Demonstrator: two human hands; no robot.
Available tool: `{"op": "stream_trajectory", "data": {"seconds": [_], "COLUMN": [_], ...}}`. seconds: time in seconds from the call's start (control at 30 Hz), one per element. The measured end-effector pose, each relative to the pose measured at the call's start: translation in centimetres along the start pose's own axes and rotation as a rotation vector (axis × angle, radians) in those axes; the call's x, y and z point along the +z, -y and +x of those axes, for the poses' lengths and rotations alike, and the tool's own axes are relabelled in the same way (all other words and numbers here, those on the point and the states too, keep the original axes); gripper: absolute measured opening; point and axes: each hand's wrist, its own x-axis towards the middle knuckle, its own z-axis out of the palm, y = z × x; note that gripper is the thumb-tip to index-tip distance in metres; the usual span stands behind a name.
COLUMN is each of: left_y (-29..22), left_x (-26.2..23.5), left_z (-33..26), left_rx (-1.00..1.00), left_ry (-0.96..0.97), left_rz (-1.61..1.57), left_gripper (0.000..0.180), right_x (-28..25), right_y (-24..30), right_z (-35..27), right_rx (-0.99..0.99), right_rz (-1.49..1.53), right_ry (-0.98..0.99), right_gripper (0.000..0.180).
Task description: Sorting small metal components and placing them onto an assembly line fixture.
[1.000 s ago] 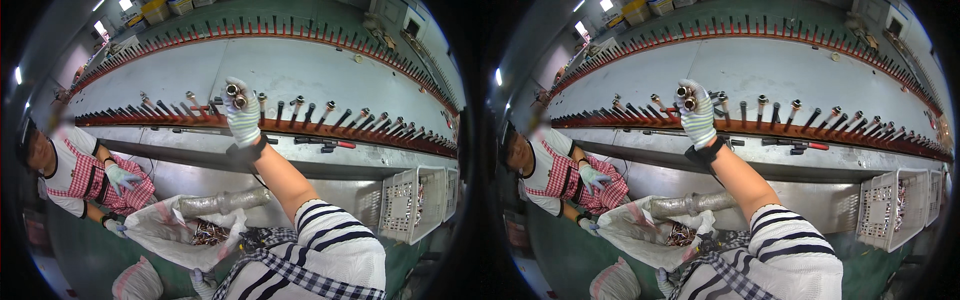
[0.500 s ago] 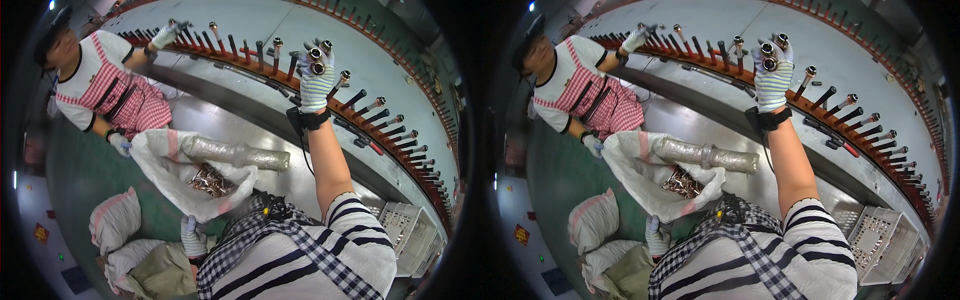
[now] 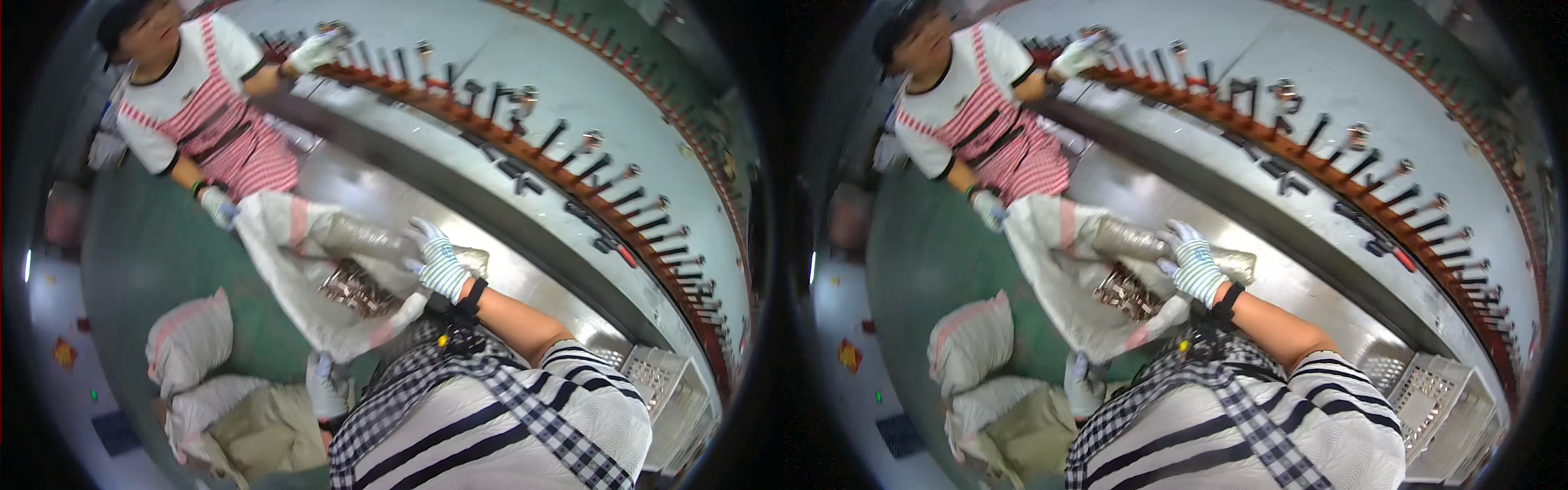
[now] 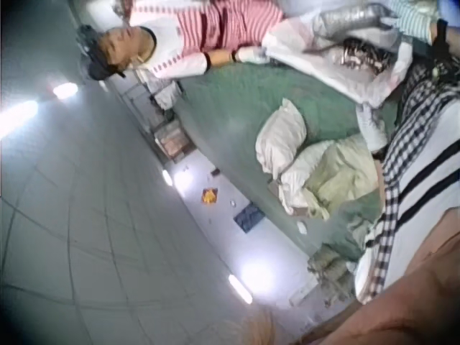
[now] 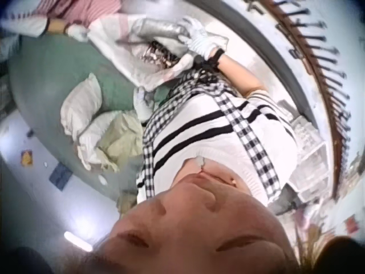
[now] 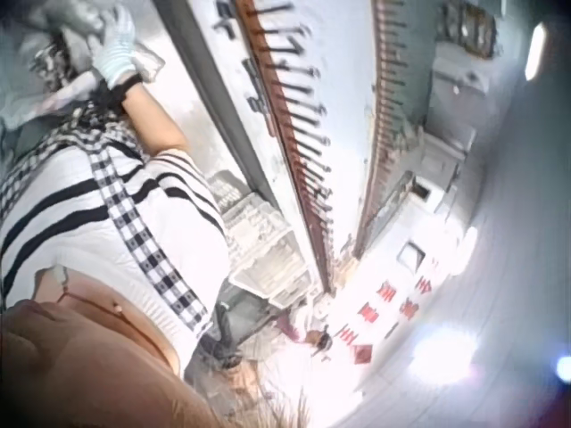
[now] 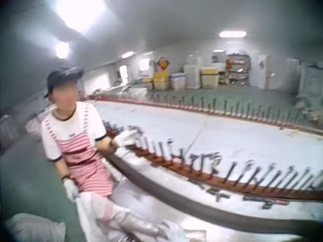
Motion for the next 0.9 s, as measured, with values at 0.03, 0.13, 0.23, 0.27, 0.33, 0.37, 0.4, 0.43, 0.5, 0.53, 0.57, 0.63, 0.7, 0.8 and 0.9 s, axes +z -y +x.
{"op": "stream_trajectory", "data": {"seconds": [0.03,0.13,0.23,0.27,0.33,0.37,0.4,0.43,0.5,0.53,0.57,0.63,0.7,0.8,0.9], "left_y": [-0.3,0.0,0.8,1.4,2.3,2.6,2.3,2.3,4.2,4.9,4.4,3.8,5.6,5.6,6.2], "left_x": [1.5,1.3,1.0,1.0,1.3,2.0,2.3,2.1,-0.8,-1.3,3.0,2.2,-0.8,0.5,-0.2], "left_z": [-0.7,-2.3,-2.0,-1.9,-1.8,-1.9,-1.7,-1.8,-1.0,-0.1,-2.9,-4.3,-2.8,-3.6,-3.3], "left_rx": [0.076,0.1,0.093,0.087,0.092,0.067,0.048,0.058,0.017,-0.012,0.062,0.027,-0.076,-0.063,-0.045], "left_ry": [0.033,0.014,0.105,0.126,0.169,0.165,0.156,0.133,0.164,0.165,0.104,-0.02,-0.025,-0.086,-0.129], "left_rz": [-0.041,-0.086,-0.15,-0.177,-0.193,-0.177,-0.156,-0.071,-0.073,-0.088,-0.229,-0.051,0.149,0.078,0.038], "left_gripper": [0.046,0.05,0.053,0.054,0.054,0.054,0.054,0.051,0.05,0.05,0.045,0.04,0.042,0.042,0.042], "right_x": [-1.3,-5.1,-10.8,-12.2,-15.3,-16.2,-16.5,-17.1,-20.1,-21.4,-20.4,-20.1,-20.6,-19.3,-19.3], "right_y": [-1.2,-4.1,-3.9,-3.8,-3.6,-6.0,-8.0,-7.1,-6.3,-6.3,-4.8,1.8,-1.0,-4.7,-7.4], "right_z": [-0.3,-0.4,0.9,1.3,2.7,4.6,7.4,9.2,11.7,12.8,14.0,12.5,9.5,4.2,4.1], "right_rx": [0.039,0.128,0.078,0.05,0.039,0.013,-0.018,0.17,0.39,0.415,0.172,-0.143,-0.22,-0.034,0.078], "right_rz": [0.053,0.196,0.15,0.245,-0.066,0.097,0.268,0.265,0.3,0.347,0.54,0.786,0.545,0.175,0.633], "right_ry": [-0.068,-0.441,-0.844,-0.972,-1.064,-1.091,-1.113,-1.059,-0.969,-0.921,-0.959,-0.949,-1.128,-1.533,-1.467], "right_gripper": [0.05,0.049,0.053,0.054,0.056,0.056,0.056,0.053,0.045,0.04,0.035,0.027,0.03,0.037,0.043]}}
